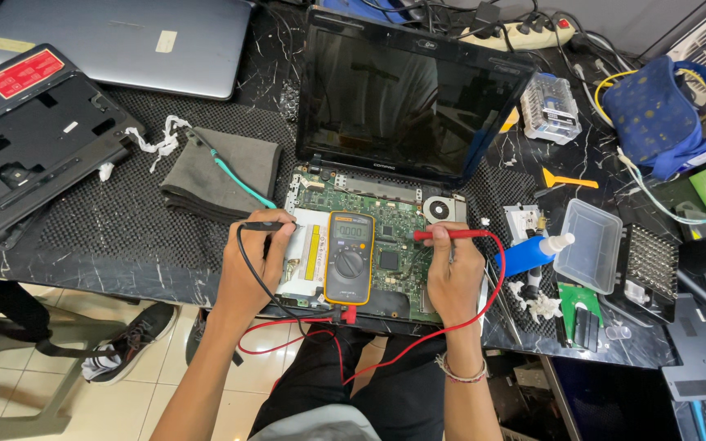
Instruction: The person uses a multimeter to test electrical continuity on a laptop motherboard. They repeatedly touch the multimeter probes to various points on the circuit board while observing the multimeter display.
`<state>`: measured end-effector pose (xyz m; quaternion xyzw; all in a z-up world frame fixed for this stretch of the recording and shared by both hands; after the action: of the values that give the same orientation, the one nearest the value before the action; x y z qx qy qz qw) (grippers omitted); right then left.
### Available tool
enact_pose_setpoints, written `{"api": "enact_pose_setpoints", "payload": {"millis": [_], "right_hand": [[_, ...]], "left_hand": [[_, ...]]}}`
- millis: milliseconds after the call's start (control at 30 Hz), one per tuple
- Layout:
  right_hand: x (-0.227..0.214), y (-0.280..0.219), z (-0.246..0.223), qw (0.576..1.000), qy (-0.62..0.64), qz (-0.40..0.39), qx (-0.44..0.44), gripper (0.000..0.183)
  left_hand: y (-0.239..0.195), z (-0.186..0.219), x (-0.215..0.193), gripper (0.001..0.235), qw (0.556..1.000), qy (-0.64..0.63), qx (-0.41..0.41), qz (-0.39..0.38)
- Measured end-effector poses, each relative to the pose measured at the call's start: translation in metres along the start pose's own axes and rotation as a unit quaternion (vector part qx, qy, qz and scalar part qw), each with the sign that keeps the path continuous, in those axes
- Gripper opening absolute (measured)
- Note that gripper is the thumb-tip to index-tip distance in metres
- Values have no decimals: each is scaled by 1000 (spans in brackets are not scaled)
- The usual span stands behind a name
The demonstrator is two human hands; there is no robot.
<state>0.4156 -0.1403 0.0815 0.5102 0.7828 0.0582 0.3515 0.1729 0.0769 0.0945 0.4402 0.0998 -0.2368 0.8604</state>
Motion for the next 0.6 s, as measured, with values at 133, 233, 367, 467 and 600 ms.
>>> {"api": "enact_pose_setpoints", "payload": {"millis": [133,233,367,467,600], "right_hand": [[0,0,1,1000,6,-3,-1,29],[0,0,-1,1000,8,-3,-5,29],[0,0,-4,1000,8,-3,-3,29],[-1,0,-4,1000,6,-3,-4,28],[-1,0,-4,1000,8,6,-12,29]], "left_hand": [[2,3,0,6,1000,-8,-6,-3],[2,4,-1,6,1000,-6,-7,-2],[2,5,-1,6,1000,-1,-9,-3],[2,5,-1,6,1000,-2,-10,-5],[3,4,-1,7,1000,-7,-8,-3]]}}
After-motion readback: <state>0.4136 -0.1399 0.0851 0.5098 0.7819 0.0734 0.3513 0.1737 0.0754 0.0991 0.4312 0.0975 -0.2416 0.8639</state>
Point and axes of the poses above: each hand's wrist, its own y-axis towards the middle knuckle, its own x-axis out of the palm, z = x × y, the point moved 10 cm from there along y, towards the middle knuckle, and after that the axes turned 6 degrees about x, right-handed, at the moved point
